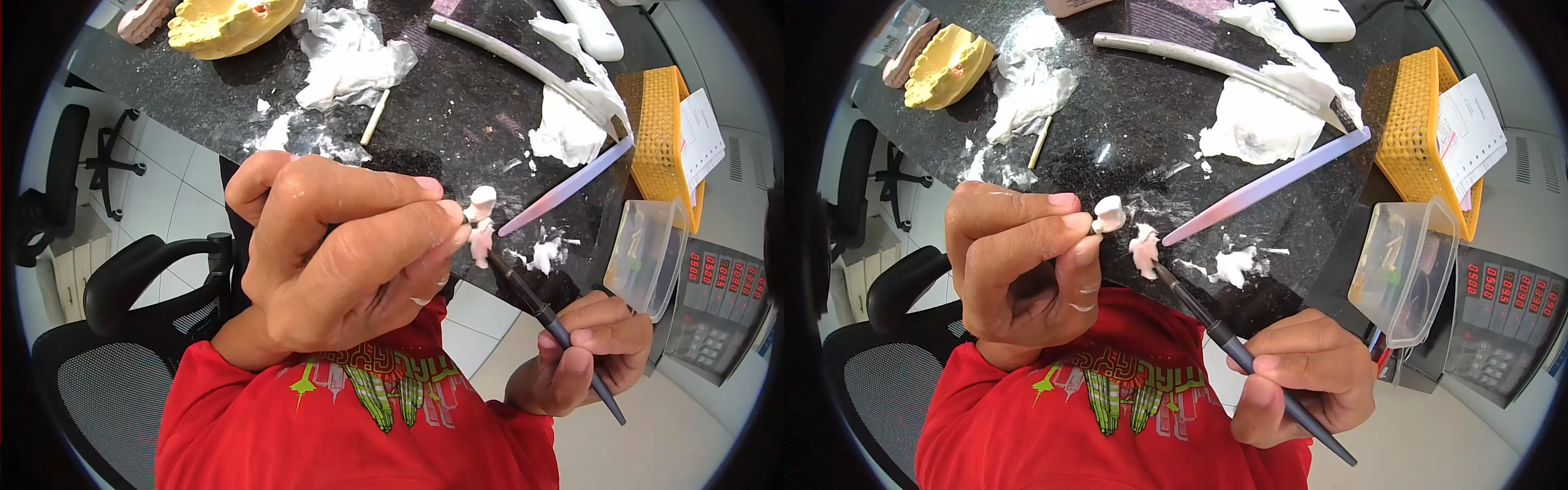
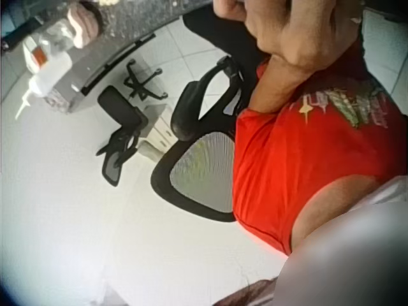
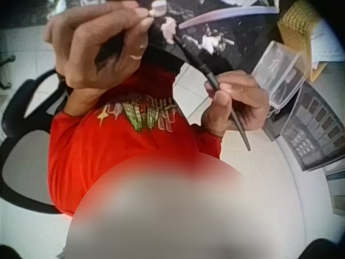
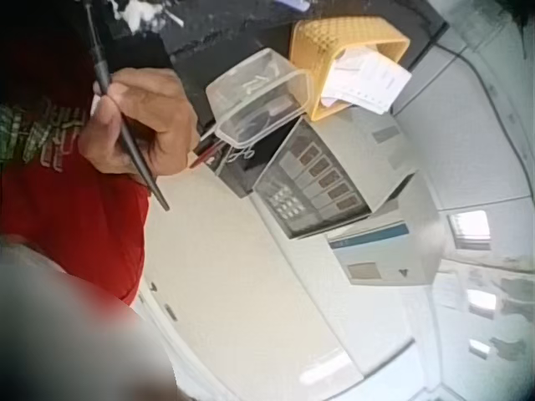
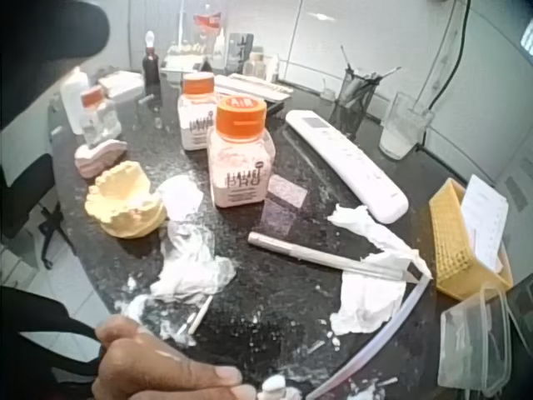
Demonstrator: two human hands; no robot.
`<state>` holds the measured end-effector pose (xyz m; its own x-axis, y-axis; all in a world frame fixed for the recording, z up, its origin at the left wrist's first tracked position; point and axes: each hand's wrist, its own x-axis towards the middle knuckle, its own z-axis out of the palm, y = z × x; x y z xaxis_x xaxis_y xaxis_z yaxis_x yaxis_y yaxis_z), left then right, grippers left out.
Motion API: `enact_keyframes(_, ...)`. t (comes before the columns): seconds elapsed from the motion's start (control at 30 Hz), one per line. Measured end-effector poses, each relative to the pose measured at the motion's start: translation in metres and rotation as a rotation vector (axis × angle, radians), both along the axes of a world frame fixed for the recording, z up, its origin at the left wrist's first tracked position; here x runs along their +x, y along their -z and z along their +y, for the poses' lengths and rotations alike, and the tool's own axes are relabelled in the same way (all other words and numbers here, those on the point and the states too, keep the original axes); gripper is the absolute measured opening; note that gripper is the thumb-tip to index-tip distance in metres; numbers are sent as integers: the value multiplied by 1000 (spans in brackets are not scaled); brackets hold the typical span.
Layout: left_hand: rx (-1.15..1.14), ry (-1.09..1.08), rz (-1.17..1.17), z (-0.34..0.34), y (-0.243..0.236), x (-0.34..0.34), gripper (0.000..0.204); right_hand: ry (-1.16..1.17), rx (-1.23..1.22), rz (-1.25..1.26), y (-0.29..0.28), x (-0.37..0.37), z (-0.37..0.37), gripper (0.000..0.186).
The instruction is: Using a brush to apply and shape dental porcelain onto a crown or bridge model.
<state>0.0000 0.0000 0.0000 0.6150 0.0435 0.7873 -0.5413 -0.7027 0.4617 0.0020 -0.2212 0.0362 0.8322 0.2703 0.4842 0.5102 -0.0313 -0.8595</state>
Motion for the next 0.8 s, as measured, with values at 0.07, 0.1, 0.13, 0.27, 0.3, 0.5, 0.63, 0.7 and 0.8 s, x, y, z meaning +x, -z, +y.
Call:
enact_keyframes(0.07, 14, 3, -13, 1, 0, 1, 17, -1, -90, -61, 0, 1, 1, 17)
enact_keyframes(0.1, 13, 3, -13, 0, 1, 1, 17, -1, -91, -61, 0, 1, 0, 17)
enact_keyframes(0.13, 13, 2, -18, -1, 1, 1, 17, -1, -50, -51, 0, 1, -1, 16)
enact_keyframes(0.27, 17, -2, -26, -2, 2, 1, 17, 38, 18, -9, -1, -1, 0, 16)
enact_keyframes(0.3, 18, -1, -25, -2, 2, 2, 17, 39, 20, -9, -1, -1, 0, 16)
enact_keyframes(0.5, 21, 0, -25, -1, 1, 2, 16, -10, -58, -56, -1, 2, -2, 15)
enact_keyframes(0.63, 5, -2, -31, -3, 1, 3, 16, -25, 21, -35, -1, 0, -3, 15)
enact_keyframes(0.7, 5, -8, -38, -3, 0, 3, 16, -20, 47, -40, 1, 0, -3, 15)
enact_keyframes(0.8, -7, -28, -16, -3, 1, 0, 15, -44, 13, -224, 6, 3, 2, 24)
